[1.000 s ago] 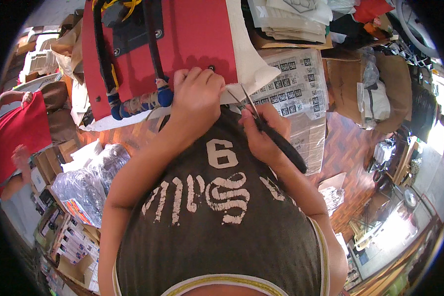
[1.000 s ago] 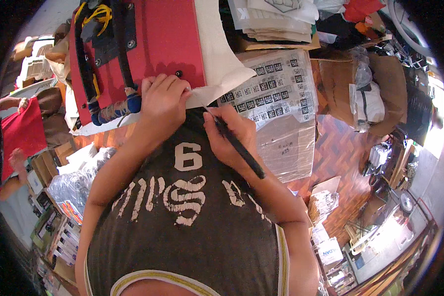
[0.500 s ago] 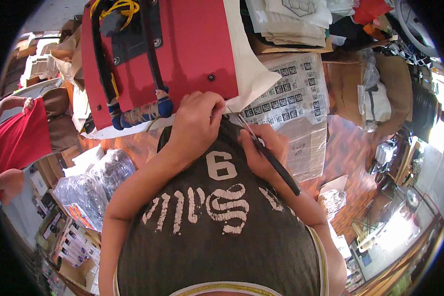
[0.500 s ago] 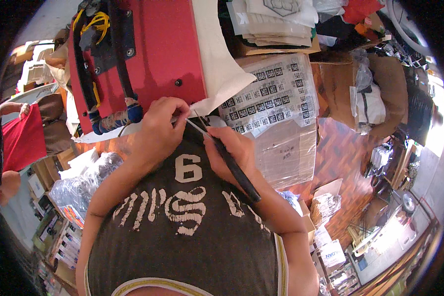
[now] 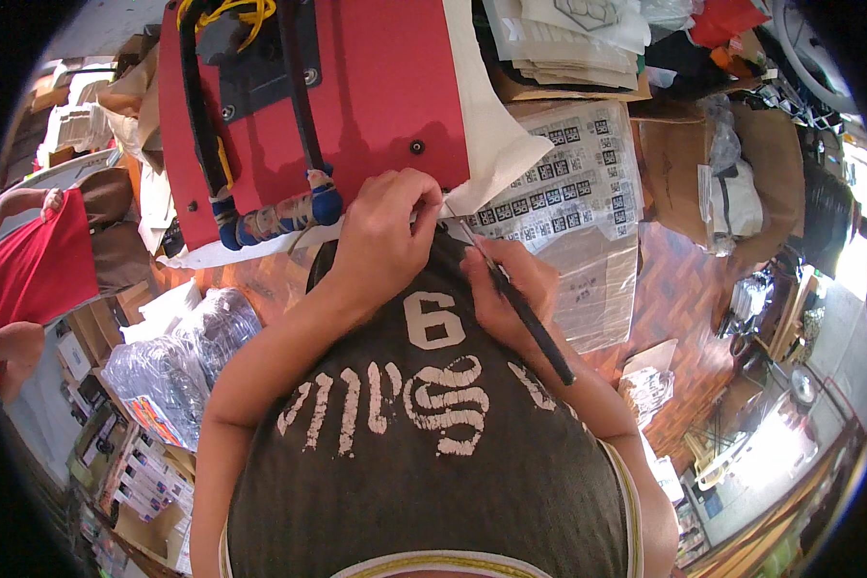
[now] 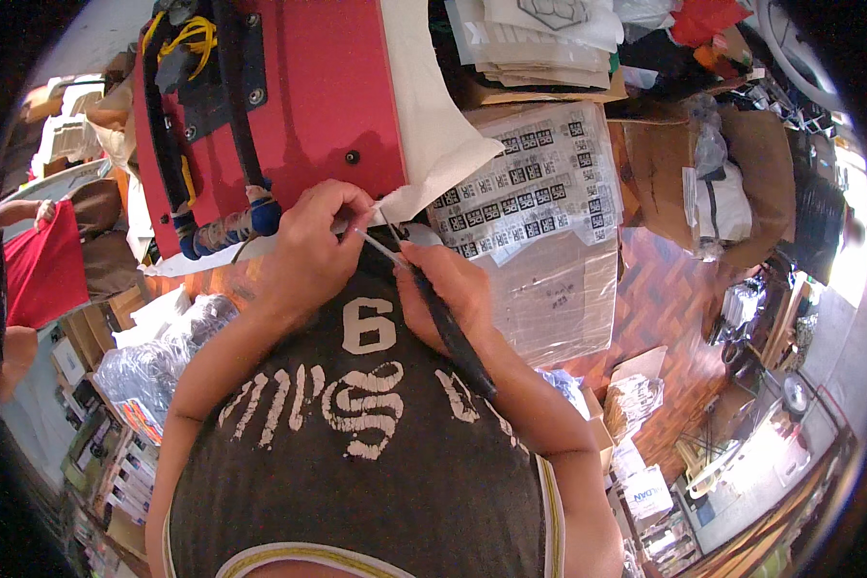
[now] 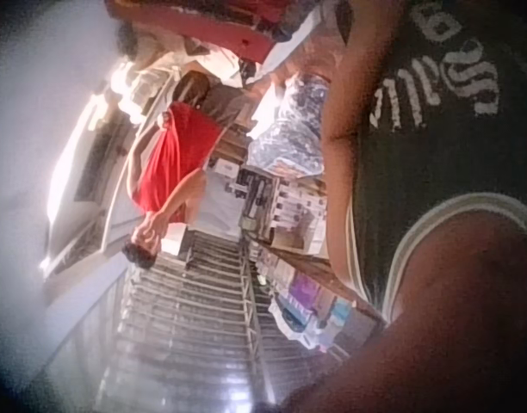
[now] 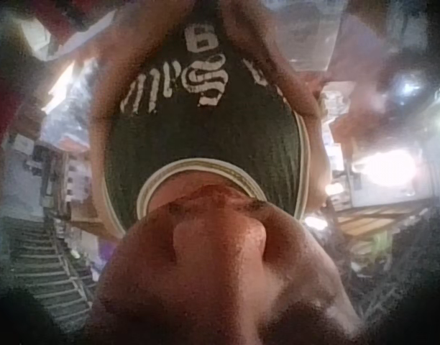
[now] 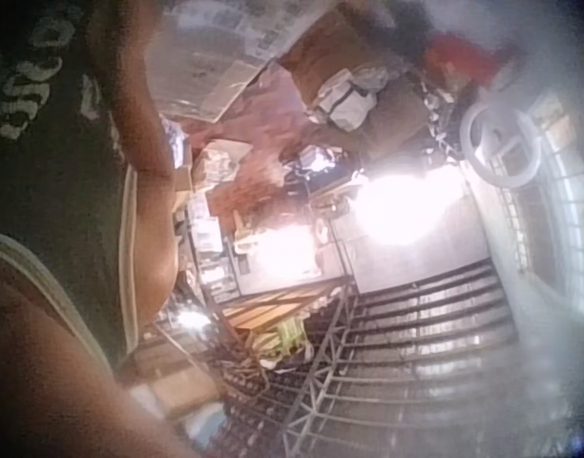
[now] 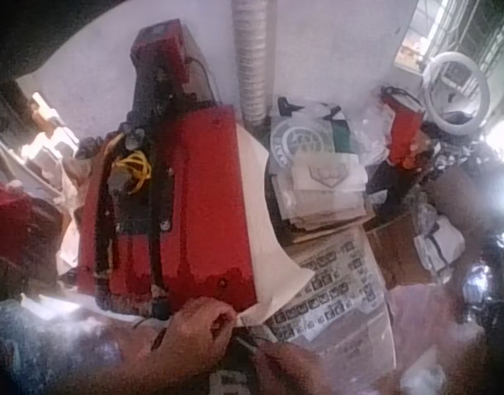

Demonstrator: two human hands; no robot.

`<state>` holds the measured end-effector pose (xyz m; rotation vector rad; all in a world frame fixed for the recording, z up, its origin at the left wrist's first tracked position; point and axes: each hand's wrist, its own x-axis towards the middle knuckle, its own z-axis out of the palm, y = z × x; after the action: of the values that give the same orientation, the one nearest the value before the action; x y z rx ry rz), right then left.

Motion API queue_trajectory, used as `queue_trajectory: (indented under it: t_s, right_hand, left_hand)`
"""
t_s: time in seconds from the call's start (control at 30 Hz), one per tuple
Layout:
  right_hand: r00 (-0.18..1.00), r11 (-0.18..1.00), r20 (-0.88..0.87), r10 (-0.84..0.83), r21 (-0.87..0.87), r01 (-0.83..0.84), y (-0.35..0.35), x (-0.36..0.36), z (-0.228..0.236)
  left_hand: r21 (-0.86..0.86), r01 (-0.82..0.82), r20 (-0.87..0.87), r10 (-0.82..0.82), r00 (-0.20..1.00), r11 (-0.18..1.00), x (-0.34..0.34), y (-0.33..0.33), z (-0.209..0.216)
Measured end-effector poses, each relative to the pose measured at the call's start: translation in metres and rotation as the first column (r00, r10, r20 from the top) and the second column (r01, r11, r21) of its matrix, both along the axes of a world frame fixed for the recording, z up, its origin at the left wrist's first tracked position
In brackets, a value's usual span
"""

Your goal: The person positions a white foam sheet under a red machine, trims the foam with scissors, and secures it using a screwdriver. The person then uses a yellow tool to adjust components on the machine.

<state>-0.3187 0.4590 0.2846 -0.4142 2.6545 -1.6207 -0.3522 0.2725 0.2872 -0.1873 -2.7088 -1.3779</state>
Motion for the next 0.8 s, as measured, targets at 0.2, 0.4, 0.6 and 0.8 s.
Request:
queue_trajectory:
  t_s: [0.2,0.4,0.6,0.8]
  right_hand:
    - [0.978,0.999,-0.209,0.006,-0.050,-0.017,-0.011,0.004,-0.016]
    - [0.970,0.976,-0.207,-0.129,-0.198,0.088,-0.027,0.011,-0.044]
    - [0.924,0.972,-0.371,-0.089,-0.236,-0.001,-0.028,0.007,-0.055]
    - [0.985,0.985,-0.143,-0.100,-0.155,0.078,-0.028,0.011,-0.046]
  left_hand:
    - [0.114,-0.052,0.047,0.047,0.998,0.992,0.004,-0.001,-0.007]
    - [0.032,-0.052,0.073,0.050,0.996,0.998,0.005,0.000,-0.001]
    - [0.110,-0.073,0.087,0.063,0.994,0.991,0.007,0.001,0.001]
    - [0.142,-0.089,0.077,0.079,0.994,0.986,0.009,0.002,0.001]
